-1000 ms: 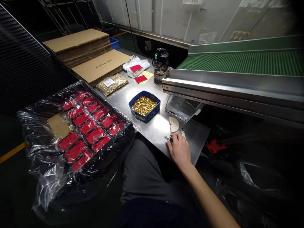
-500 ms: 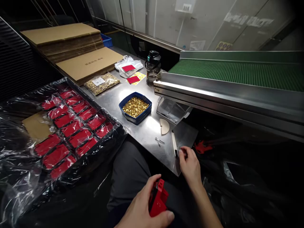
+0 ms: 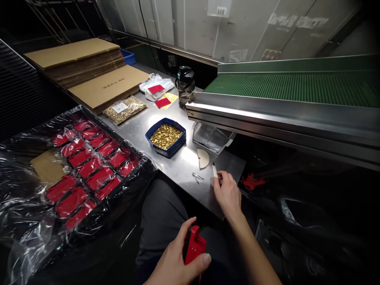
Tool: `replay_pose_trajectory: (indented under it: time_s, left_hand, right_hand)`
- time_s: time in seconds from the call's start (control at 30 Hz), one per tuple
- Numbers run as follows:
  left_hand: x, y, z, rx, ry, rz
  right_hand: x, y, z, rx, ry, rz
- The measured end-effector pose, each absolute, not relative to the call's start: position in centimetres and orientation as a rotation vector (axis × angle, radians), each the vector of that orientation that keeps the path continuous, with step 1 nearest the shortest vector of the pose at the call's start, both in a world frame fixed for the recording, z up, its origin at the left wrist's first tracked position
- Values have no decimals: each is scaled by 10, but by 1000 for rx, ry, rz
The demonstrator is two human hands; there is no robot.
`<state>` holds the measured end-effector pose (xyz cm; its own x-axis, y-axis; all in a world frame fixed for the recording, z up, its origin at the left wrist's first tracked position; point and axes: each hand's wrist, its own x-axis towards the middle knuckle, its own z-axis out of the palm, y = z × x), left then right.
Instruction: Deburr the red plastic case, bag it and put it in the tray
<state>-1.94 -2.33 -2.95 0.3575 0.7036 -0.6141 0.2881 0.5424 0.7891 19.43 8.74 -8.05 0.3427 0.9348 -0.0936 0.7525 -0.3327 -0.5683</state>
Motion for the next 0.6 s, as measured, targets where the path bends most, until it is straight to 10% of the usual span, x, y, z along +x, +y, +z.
replay_pose_trajectory:
  time_s: [0.23,0.43,0.6]
  left_hand:
    - [-17,4,-24,-120,1243,581]
    - [-32,17,-24,-183,1150,566]
    - [-52,12,-35,164,1056,396]
  right_hand:
    - [174,40,-28,-1643,-1606,1252]
    - [149,-5,-8,-1441,-1760,1373]
    - [156,-6,-33,-1479,-834,1576]
